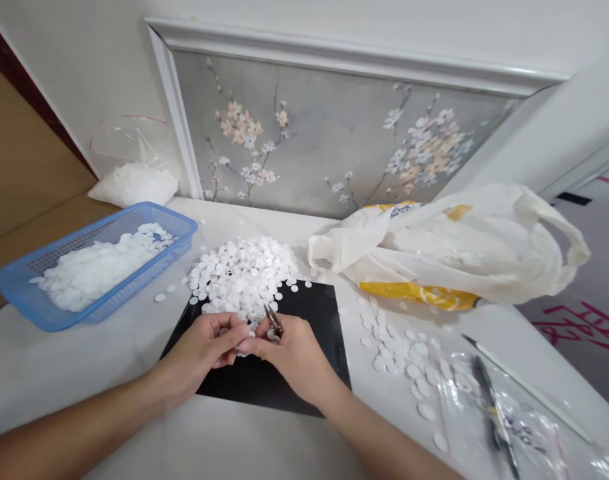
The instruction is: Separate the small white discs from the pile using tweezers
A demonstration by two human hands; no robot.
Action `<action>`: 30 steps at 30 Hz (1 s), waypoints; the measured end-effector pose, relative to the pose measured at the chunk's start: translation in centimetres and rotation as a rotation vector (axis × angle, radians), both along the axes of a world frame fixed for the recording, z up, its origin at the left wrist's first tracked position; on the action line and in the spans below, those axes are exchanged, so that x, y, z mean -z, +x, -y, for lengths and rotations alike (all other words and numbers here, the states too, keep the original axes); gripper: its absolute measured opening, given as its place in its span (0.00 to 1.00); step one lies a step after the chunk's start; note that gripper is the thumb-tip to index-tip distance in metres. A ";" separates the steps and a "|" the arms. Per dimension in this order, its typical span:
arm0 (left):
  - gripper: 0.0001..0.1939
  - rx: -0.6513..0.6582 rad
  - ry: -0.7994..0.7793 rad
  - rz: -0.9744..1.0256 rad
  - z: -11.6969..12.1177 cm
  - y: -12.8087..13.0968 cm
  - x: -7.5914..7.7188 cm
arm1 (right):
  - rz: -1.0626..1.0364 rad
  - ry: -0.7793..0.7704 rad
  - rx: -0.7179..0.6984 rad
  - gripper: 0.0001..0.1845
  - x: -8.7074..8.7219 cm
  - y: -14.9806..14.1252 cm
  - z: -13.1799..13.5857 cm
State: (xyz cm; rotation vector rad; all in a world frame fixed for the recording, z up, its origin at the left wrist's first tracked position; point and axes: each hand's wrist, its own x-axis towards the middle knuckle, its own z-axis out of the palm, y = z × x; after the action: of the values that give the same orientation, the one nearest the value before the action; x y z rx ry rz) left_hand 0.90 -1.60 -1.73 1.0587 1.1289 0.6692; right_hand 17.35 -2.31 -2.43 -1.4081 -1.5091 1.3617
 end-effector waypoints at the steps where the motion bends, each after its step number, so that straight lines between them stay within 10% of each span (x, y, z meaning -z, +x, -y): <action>1: 0.17 0.003 0.011 0.002 0.0 0.0 0.0 | 0.050 0.036 -0.013 0.13 -0.1 0.0 0.0; 7: 0.15 -0.053 0.027 0.084 -0.6 -0.4 -0.5 | 0.297 0.250 0.070 0.04 0.0 1.7 -0.7; 16: 0.04 -0.100 -0.114 0.227 -1.4 -1.1 -1.7 | 0.449 0.259 -0.198 0.02 0.1 1.7 -0.6; 20: 0.19 -0.003 -0.134 0.194 -1.9 -1.8 -2.1 | 0.465 0.366 -0.255 0.05 0.5 1.6 -0.5; 23: 0.21 0.186 0.074 -0.070 -1.8 -2.0 -2.2 | 0.400 0.400 -0.197 0.07 0.7 1.5 -0.3; 30: 0.07 0.425 0.635 -0.904 -0.6 -1.2 -1.2 | -0.157 -0.152 -0.066 0.04 0.0 1.3 -0.1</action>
State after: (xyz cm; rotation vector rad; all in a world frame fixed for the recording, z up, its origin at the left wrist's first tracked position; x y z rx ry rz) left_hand -0.31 -1.01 -0.55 2.2090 1.3983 0.1691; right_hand 18.63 -2.20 -2.46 -1.3175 -1.3852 1.6176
